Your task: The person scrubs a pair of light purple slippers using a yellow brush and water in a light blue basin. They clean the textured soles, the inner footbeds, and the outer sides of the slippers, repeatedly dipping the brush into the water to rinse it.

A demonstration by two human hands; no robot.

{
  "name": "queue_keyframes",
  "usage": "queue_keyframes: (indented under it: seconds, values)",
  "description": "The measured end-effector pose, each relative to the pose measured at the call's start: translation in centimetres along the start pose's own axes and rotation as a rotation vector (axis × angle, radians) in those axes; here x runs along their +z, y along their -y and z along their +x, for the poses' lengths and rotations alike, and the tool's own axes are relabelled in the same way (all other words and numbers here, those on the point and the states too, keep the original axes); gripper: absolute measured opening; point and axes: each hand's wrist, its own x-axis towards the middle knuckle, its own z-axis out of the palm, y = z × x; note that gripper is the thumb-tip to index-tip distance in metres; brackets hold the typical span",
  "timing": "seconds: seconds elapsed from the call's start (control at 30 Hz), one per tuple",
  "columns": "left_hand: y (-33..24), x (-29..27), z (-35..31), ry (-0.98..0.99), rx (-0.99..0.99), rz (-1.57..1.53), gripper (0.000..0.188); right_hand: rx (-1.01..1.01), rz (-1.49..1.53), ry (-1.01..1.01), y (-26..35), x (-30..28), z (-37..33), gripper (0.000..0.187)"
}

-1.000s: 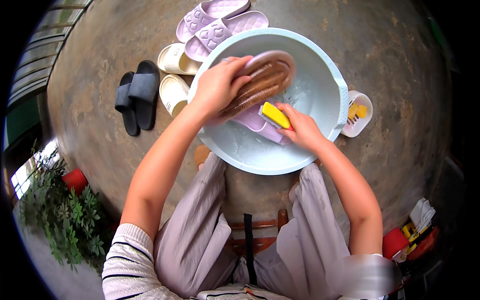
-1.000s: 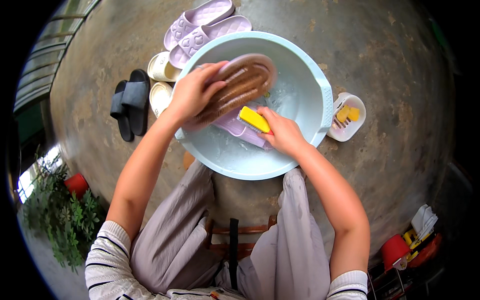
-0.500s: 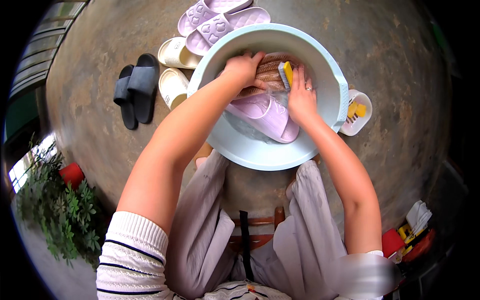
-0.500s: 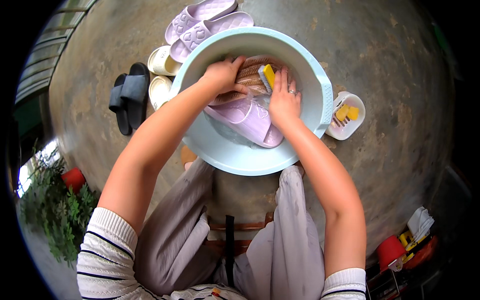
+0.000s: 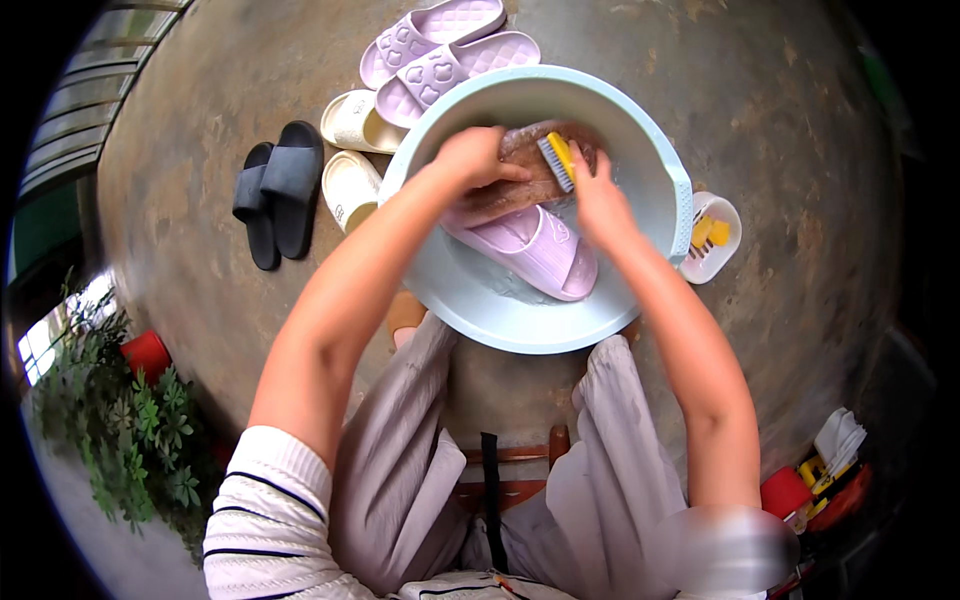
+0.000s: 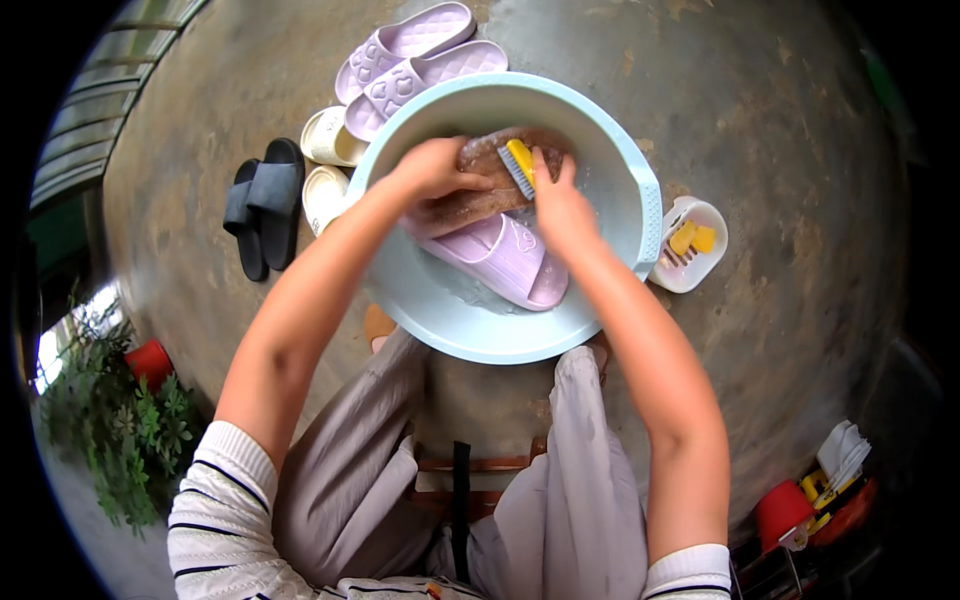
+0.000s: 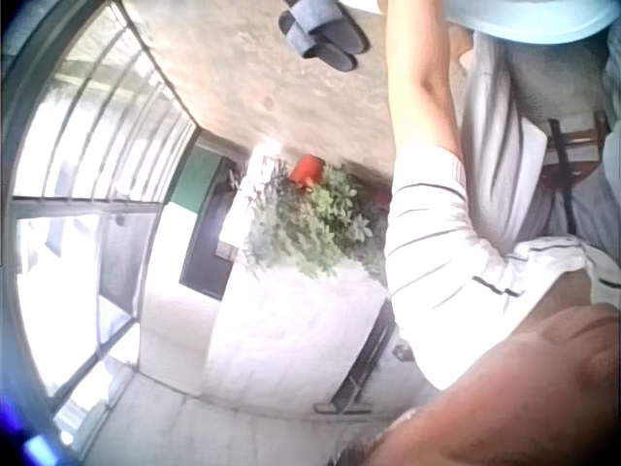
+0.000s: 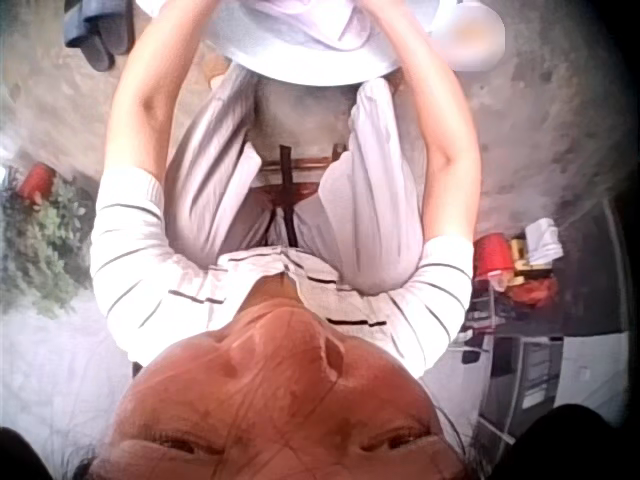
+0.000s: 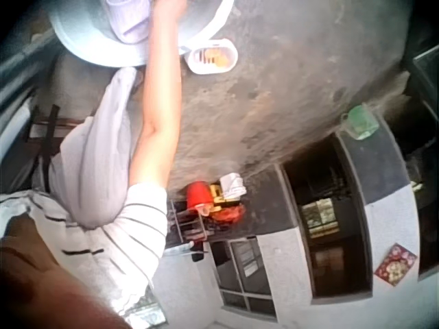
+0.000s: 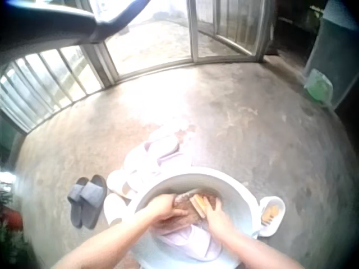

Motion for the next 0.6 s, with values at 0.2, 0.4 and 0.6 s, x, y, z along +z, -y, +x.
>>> queue_keyframes:
  seconds: [0.2, 0.4, 0.6]
  values:
    - [-0.9, -1.9, -4.8, 0.139, -0.024, -0.868, 0.063, -0.151, 0.425, -0.325, -1.9, -2.8, -5.3, 0.06]
    - [-3.5, -0.9, -9.0, 0.153, -0.241, -1.602, 0.05, -0.33, 0.341, -0.369, 0.7, -3.1, -9.1, 0.043]
    - [-4.7, -1.0, -11.1, 0.192, -0.157, -1.612, 0.046, -0.312, 0.143, -0.438, -0.3, -6.8, -8.1, 0.042]
